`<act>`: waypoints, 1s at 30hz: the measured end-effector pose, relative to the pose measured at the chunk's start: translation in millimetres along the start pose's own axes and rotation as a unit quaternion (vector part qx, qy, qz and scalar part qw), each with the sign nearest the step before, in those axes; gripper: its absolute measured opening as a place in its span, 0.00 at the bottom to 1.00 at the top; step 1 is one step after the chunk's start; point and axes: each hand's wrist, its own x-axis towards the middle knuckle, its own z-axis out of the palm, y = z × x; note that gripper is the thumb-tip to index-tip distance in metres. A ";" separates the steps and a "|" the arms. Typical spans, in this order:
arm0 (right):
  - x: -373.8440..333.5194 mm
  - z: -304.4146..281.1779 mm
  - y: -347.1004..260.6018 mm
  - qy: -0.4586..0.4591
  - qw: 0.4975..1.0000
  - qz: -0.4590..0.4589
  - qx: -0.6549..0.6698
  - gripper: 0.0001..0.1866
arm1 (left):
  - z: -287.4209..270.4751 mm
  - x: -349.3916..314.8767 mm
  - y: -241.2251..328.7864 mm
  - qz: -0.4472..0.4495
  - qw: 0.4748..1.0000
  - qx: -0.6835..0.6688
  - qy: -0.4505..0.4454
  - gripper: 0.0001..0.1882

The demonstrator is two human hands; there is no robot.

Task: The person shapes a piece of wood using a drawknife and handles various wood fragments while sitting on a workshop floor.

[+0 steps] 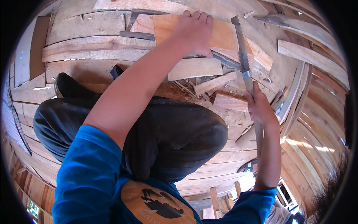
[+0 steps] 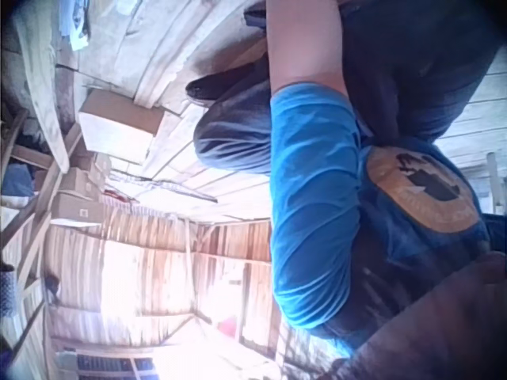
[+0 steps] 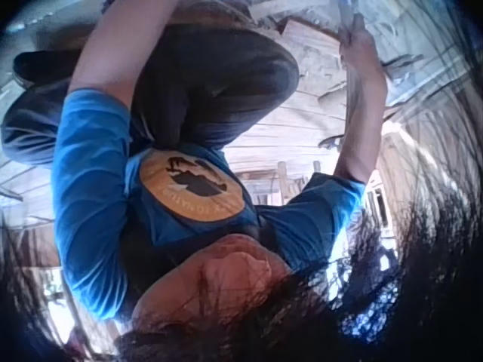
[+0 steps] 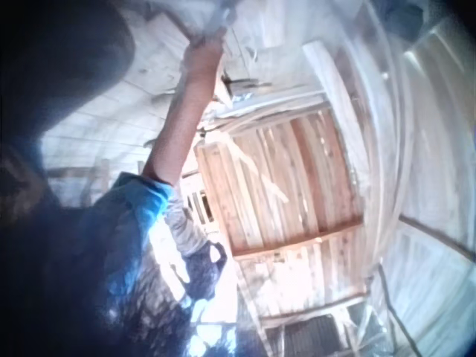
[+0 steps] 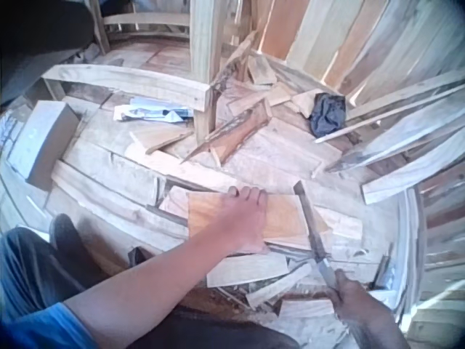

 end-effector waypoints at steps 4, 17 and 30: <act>-0.5 17.4 -2.9 0.016 0.999 0.008 0.042 0.16 | -8.2 -0.5 0.3 -0.001 1.000 -0.014 -0.017 0.51; -85.2 69.0 -20.8 0.134 0.970 -0.079 0.188 0.12 | -84.2 -59.8 -22.9 0.081 0.994 -0.045 0.058 0.54; -162.7 128.5 -133.0 0.397 0.892 -0.184 0.110 0.13 | -164.1 -174.3 -115.9 0.029 0.923 -0.364 -0.124 0.56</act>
